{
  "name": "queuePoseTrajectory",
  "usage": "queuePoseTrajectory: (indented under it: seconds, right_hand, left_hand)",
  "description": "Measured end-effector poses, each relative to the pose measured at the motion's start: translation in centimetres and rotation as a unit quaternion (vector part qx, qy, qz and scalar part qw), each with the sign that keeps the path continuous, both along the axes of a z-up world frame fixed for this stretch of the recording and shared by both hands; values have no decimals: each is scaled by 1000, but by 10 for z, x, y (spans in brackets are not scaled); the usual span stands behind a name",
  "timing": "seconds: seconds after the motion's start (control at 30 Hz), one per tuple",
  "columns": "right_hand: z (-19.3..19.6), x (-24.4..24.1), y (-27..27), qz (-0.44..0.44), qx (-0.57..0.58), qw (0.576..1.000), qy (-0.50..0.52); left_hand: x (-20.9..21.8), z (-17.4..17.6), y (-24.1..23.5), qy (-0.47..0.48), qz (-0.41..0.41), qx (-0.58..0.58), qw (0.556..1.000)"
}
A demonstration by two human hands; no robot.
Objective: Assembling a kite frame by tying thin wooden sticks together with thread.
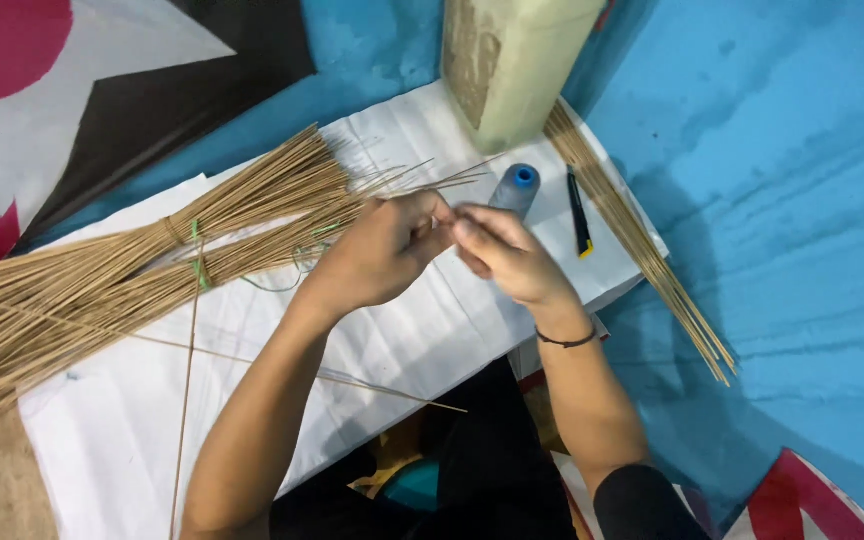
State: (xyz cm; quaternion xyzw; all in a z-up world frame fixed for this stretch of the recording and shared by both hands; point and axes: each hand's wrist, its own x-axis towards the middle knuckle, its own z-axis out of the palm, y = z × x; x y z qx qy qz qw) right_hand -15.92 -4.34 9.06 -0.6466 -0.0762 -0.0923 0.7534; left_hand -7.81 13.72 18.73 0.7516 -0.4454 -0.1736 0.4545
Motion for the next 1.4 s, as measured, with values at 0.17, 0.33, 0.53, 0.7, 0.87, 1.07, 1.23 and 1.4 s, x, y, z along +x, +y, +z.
queuePoseTrajectory:
  seconds: [0.17,0.33,0.53,0.7,0.87,1.07,1.23,1.4]
  right_hand:
    - [-23,-18,-30,-74,14,995,63]
    - [-4,-38,-51,-277,-242,922,119]
    - [-18,-15,28,-11,-116,992,47]
    - [-75,3,29,101,180,964,170]
    - [-81,-17,-60,-110,125,971,171]
    - [-38,-45,-63,-347,-419,839,32]
    - [-3,-10,41,-253,-371,884,-131]
    - [-66,36,70,101,-13,990,95]
  left_hand:
    - [13,-12,32,54,9,56,997]
    - [26,-7,65,40,28,150,987]
    - [17,-17,45,35,9,136,990]
    - [18,-29,51,50,26,126,990]
    - [27,-29,91,57,52,164,983]
    - [33,-33,109,54,64,174,981]
    - [28,-65,86,38,36,152,987]
    - [30,-78,77,55,53,131,988]
